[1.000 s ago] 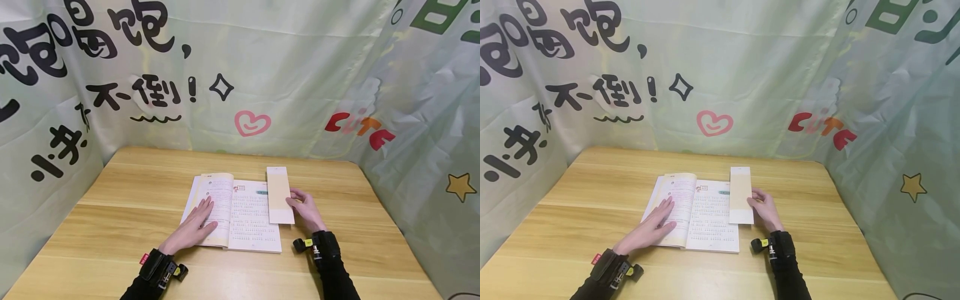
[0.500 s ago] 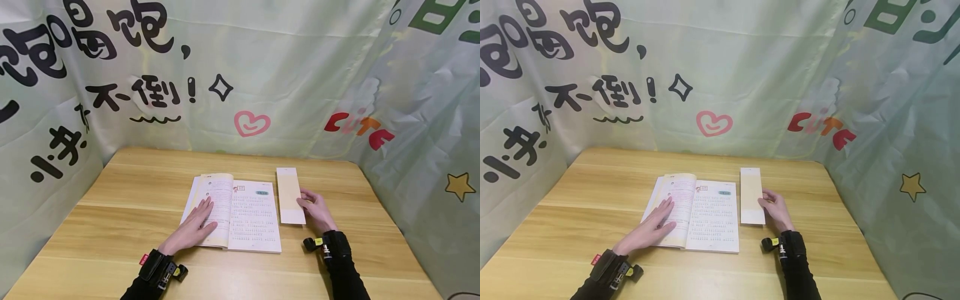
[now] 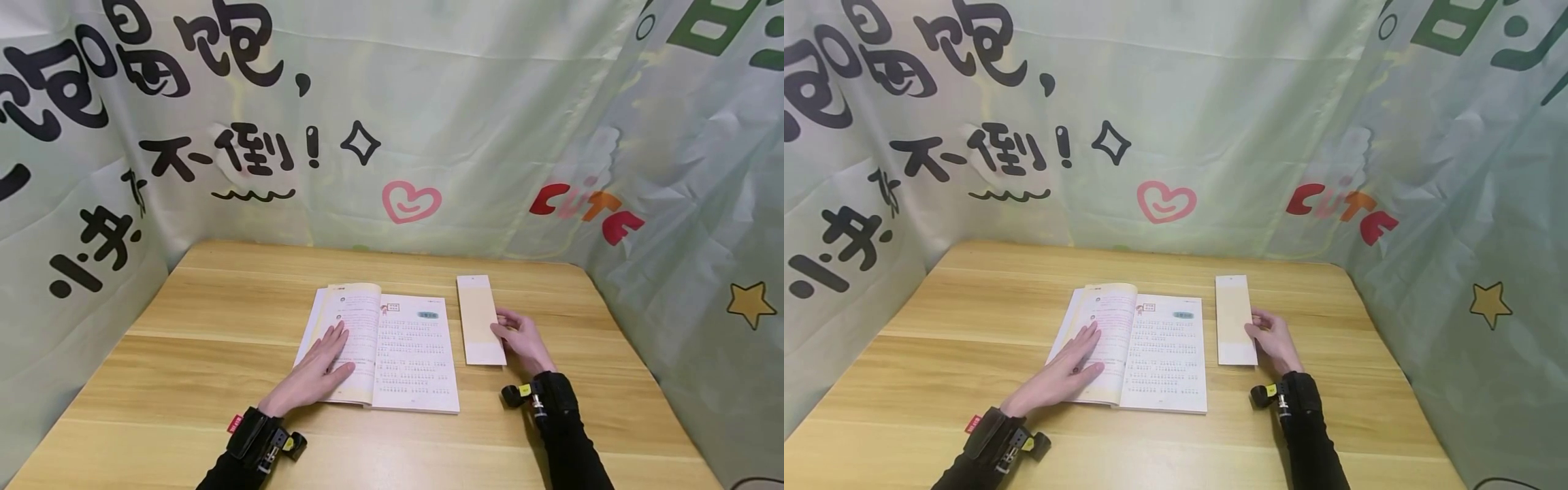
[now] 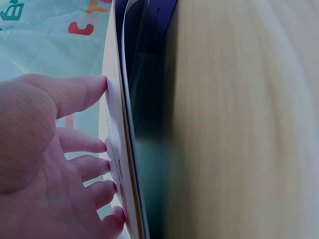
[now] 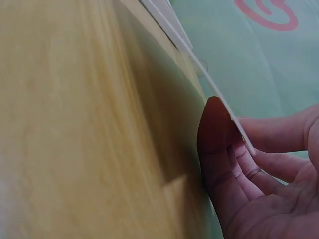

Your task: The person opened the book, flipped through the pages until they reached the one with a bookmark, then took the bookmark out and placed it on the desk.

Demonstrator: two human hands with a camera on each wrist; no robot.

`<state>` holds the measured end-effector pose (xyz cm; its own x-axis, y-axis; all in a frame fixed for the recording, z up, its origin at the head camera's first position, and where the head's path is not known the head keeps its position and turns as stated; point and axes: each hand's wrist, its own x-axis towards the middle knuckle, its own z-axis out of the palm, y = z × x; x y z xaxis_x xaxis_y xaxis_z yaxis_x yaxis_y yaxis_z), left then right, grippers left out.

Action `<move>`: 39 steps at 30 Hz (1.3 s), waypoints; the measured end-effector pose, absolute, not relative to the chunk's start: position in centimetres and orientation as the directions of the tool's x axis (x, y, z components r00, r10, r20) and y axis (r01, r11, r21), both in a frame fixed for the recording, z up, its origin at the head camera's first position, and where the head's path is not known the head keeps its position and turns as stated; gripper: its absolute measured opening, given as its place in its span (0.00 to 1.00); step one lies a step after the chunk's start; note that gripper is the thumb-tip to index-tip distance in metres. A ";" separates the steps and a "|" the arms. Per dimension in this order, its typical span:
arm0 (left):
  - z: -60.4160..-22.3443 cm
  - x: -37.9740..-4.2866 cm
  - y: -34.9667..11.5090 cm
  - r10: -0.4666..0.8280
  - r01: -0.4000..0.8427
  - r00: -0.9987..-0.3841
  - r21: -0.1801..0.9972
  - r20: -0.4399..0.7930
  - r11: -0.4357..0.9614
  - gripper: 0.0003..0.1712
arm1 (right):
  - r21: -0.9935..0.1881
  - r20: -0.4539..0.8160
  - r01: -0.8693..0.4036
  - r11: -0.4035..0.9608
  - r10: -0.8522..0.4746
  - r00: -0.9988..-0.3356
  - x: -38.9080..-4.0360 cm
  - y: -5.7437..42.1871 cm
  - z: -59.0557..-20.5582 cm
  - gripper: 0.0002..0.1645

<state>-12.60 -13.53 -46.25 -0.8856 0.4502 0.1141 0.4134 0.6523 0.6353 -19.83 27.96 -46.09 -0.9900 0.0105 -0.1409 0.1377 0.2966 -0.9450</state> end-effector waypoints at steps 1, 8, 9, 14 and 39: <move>-46.3 -12.6 -13.5 0.450 0.414 -0.886 0.635 0.115 0.652 0.39 | -0.943 -0.140 0.136 0.303 0.009 -0.990 -19.9 27.9 -46.1 0.31; -46.3 -12.7 -13.6 0.451 0.416 -0.885 0.632 0.117 0.653 0.39 | -0.920 -0.105 0.098 0.379 0.002 -0.994 -20.3 27.8 -46.0 0.31; -46.3 -12.7 -13.6 0.450 0.417 -0.885 0.630 0.117 0.656 0.39 | -0.915 -0.100 0.093 0.393 0.002 -0.995 -20.3 27.8 -46.0 0.30; -46.4 -12.7 -13.4 0.445 0.420 -0.887 0.623 0.126 0.660 0.38 | -0.870 -0.076 0.065 0.489 -0.003 -0.997 -20.6 27.7 -45.9 0.29; -46.3 -12.8 -13.5 0.452 0.422 -0.883 0.630 0.124 0.652 0.39 | -0.544 0.013 -0.042 0.838 -0.042 -0.999 -20.3 26.7 -44.6 0.24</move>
<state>-12.76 -13.52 -46.32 -0.8832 0.4523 0.1237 0.4222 0.6521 0.6297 -20.27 26.74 -44.59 -0.9990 -0.0422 0.0127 -0.0423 0.8383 -0.5435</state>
